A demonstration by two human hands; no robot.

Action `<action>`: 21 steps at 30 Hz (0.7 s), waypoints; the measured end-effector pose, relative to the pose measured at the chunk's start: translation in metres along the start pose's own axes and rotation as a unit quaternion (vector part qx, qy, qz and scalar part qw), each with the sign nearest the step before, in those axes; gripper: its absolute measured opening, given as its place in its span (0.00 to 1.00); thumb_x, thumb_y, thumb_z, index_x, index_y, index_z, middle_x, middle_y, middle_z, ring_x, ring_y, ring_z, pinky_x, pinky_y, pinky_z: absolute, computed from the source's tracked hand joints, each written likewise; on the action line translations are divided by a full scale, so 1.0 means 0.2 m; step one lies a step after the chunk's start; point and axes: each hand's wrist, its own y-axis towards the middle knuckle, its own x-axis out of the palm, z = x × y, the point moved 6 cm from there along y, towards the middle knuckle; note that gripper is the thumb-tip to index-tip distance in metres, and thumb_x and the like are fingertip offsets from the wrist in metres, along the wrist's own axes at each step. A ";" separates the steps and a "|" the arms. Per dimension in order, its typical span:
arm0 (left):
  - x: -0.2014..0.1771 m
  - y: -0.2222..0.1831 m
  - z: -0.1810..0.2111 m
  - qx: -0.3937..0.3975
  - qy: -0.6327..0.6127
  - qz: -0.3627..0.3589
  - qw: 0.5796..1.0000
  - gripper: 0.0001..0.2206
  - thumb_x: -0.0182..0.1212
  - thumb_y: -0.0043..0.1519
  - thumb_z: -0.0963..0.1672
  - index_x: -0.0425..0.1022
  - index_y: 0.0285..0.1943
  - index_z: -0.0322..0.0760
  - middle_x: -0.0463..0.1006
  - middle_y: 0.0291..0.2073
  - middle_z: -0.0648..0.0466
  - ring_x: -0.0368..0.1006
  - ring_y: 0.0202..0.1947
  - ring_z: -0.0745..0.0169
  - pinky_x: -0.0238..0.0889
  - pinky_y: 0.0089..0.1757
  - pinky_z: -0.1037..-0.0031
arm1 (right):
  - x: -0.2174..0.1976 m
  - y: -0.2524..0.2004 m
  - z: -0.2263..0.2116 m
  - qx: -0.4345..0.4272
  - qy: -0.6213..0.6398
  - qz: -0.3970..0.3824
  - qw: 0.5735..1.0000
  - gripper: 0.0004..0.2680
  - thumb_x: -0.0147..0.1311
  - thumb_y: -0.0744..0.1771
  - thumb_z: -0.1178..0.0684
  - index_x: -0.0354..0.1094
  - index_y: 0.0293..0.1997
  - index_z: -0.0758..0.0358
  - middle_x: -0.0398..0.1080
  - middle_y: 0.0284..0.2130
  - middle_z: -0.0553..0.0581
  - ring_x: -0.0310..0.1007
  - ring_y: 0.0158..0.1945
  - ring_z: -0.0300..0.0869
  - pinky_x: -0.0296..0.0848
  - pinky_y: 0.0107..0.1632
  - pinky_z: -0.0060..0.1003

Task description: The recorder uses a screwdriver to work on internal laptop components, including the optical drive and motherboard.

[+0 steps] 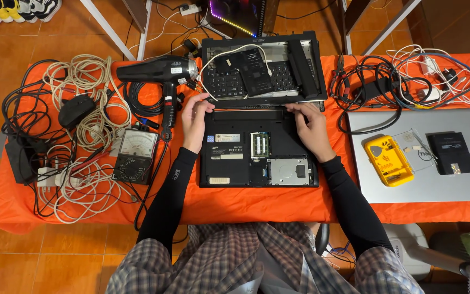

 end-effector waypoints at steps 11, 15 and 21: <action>0.00 0.00 0.01 -0.001 0.009 -0.003 1.000 0.12 0.51 0.70 0.42 0.74 0.59 0.32 0.80 0.39 0.54 0.74 0.43 0.69 0.67 0.51 0.76 | 0.00 0.00 0.02 -0.002 -0.012 -0.003 1.000 0.10 0.47 0.69 0.64 0.76 0.52 0.66 0.77 0.41 0.57 0.73 0.48 0.45 0.68 0.56 0.37; 0.00 0.00 0.00 -0.002 0.007 -0.004 1.000 0.12 0.51 0.70 0.41 0.74 0.59 0.31 0.80 0.39 0.53 0.73 0.43 0.69 0.66 0.51 0.76 | 0.00 0.00 0.02 -0.004 -0.015 -0.002 1.000 0.10 0.47 0.69 0.64 0.76 0.51 0.66 0.77 0.42 0.57 0.73 0.48 0.45 0.68 0.56 0.37; 0.00 0.00 0.00 0.001 0.002 -0.003 1.000 0.12 0.52 0.70 0.42 0.74 0.59 0.31 0.79 0.39 0.54 0.74 0.43 0.69 0.67 0.51 0.76 | 0.00 0.00 0.02 -0.010 -0.018 0.000 1.000 0.10 0.47 0.69 0.64 0.76 0.51 0.66 0.77 0.42 0.57 0.73 0.47 0.45 0.68 0.55 0.37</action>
